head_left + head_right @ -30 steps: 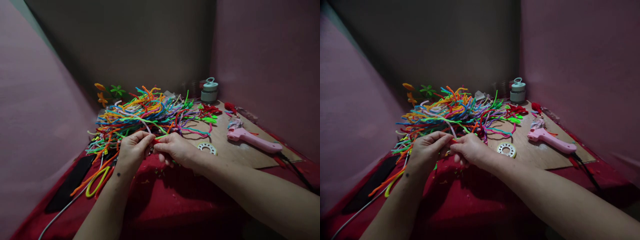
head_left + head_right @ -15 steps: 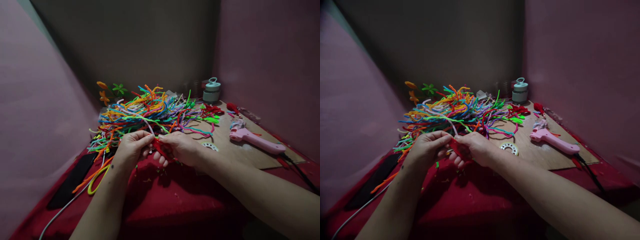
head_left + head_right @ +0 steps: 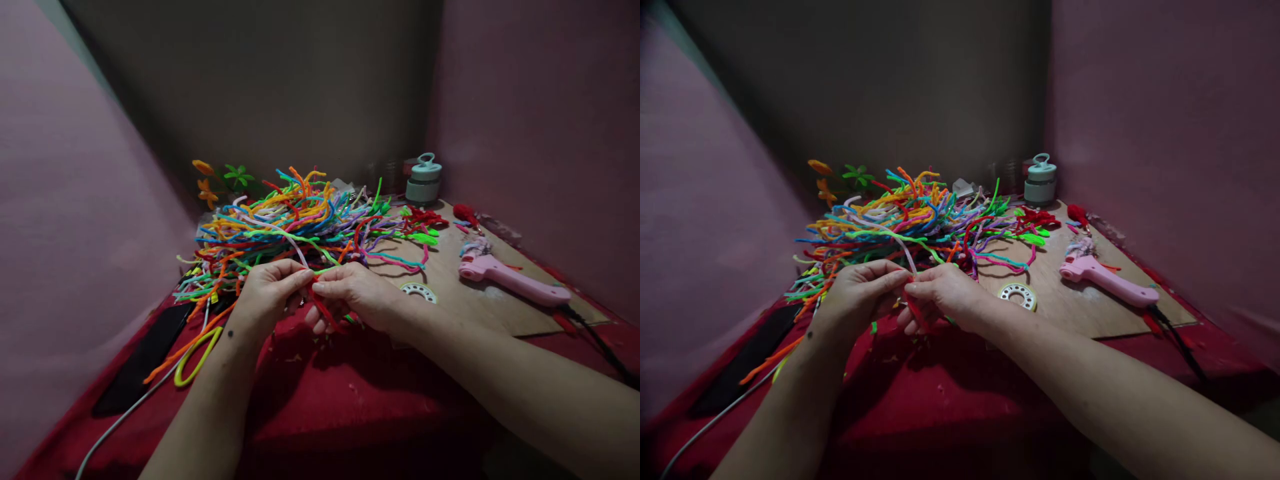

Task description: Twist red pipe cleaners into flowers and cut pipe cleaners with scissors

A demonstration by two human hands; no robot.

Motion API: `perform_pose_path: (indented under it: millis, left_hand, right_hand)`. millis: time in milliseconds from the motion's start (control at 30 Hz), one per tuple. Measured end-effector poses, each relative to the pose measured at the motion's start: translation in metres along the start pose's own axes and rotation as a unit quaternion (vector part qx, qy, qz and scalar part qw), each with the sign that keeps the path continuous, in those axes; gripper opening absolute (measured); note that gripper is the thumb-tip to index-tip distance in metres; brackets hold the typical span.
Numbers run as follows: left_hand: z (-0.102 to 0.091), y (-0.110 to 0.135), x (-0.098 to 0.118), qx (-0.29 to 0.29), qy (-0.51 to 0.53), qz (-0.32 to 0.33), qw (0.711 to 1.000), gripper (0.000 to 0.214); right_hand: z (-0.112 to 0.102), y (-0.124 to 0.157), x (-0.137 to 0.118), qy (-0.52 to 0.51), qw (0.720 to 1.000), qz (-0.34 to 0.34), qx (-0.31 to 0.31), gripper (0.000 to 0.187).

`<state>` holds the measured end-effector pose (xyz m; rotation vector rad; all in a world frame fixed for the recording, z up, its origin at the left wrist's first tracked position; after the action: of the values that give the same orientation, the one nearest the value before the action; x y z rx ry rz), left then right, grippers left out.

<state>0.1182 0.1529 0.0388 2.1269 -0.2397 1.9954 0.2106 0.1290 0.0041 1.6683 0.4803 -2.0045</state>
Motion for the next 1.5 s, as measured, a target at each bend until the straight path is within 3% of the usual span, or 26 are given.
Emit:
perform_pose_path:
  millis: [133, 267, 400, 533, 600, 733, 1133, 1500]
  left_hand:
    - [-0.002, -0.001, -0.001, 0.009, 0.008, 0.003, 1.000, 0.021]
    - [0.002, -0.002, -0.005, -0.003, 0.014, -0.001, 1.000, 0.021]
    - [0.006, -0.003, -0.010, -0.026, 0.027, -0.010, 0.999, 0.022]
    - [0.005, -0.005, -0.007, -0.026, 0.045, 0.040, 0.998, 0.023]
    - [0.008, -0.006, -0.009, -0.048, 0.066, 0.046, 0.996, 0.025]
    - [0.024, -0.003, -0.019, -0.131, 0.063, -0.003, 0.989, 0.023]
    - [0.045, 0.002, -0.014, -0.150, 0.062, 0.025, 0.986, 0.013]
    - [0.047, 0.002, -0.026, -0.180, 0.079, -0.023, 0.980, 0.015]
  right_hand:
    - [-0.001, 0.000, 0.000, -0.008, 1.000, -0.007, 0.009, 0.025]
    - [-0.007, 0.002, -0.002, -0.001, 0.999, -0.022, 0.050, 0.017]
    - [-0.009, 0.001, 0.002, -0.010, 0.999, -0.006, 0.048, 0.012]
    - [-0.013, 0.000, -0.002, -0.014, 0.996, -0.029, 0.080, 0.013]
    - [-0.017, 0.000, -0.007, -0.039, 0.991, -0.056, 0.112, 0.017]
    - [-0.026, 0.002, -0.011, -0.095, 0.977, -0.090, 0.168, 0.016]
    - [-0.028, -0.004, -0.001, -0.218, 0.961, -0.041, 0.166, 0.018]
    - [-0.032, -0.002, 0.002, -0.235, 0.948, -0.031, 0.211, 0.014]
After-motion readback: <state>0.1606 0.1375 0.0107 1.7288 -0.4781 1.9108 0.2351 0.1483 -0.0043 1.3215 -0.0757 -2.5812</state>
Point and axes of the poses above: each hand's wrist, its own y-axis away from the middle knuckle, its own z-axis out of the palm, x = y × z, the point moved 7 cm from there along -y, towards the middle knuckle, and after that the axes turned 10 degrees about y, right-handed, at the moved point
